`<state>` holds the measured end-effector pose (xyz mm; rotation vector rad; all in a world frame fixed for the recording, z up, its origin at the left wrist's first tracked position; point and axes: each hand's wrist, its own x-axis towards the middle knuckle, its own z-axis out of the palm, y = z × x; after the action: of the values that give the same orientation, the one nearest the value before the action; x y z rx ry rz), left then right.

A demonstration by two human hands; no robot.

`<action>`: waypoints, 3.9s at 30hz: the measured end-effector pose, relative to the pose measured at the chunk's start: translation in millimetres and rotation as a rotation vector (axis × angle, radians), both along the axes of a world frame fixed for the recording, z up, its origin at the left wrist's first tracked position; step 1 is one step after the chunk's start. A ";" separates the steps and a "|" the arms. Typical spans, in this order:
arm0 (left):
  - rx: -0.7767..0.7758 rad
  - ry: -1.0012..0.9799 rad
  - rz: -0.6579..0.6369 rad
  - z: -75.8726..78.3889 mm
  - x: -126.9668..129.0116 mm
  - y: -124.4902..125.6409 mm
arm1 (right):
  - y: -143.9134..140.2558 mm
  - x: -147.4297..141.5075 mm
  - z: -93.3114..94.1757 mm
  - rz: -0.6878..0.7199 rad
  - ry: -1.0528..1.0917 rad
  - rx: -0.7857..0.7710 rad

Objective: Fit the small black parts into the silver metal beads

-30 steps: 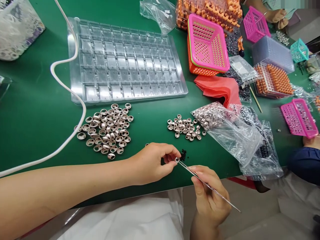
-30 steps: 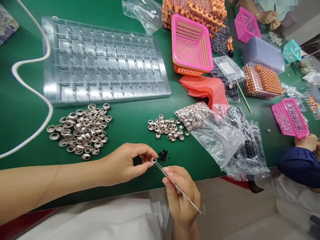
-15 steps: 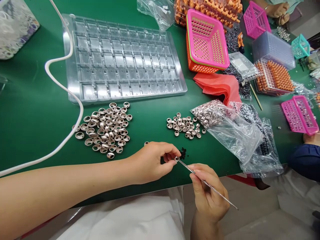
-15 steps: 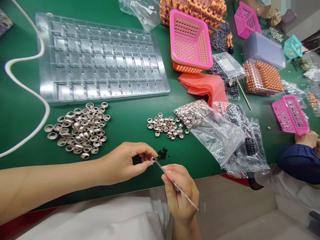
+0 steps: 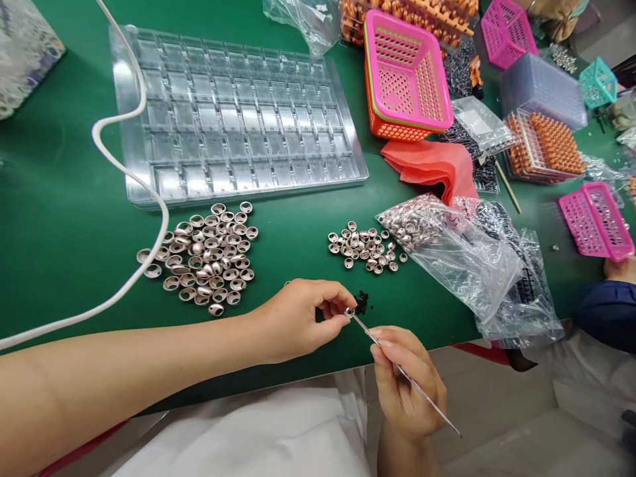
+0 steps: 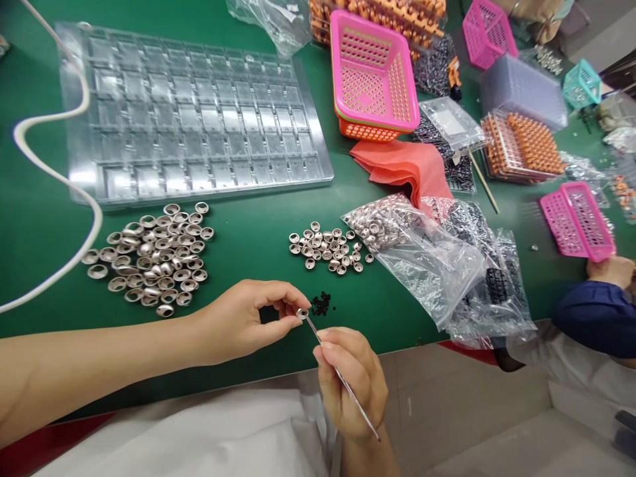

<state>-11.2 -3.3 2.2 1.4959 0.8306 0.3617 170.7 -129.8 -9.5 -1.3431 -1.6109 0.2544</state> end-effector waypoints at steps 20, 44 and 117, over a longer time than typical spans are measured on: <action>-0.001 0.008 -0.002 0.3 -0.2 0.9 | -1.0 -2.1 1.7 0.006 -0.027 0.054; 0.013 0.019 -0.028 3.2 -1.5 1.9 | -1.5 -3.2 2.2 -0.045 0.024 0.043; -0.001 0.010 -0.037 5.0 -0.5 2.6 | -3.3 -6.7 2.2 -0.079 -0.061 0.049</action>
<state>-11.7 -0.7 7.1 1.5117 0.8097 0.3267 164.1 -133.1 -7.3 -1.3853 -1.6004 0.1267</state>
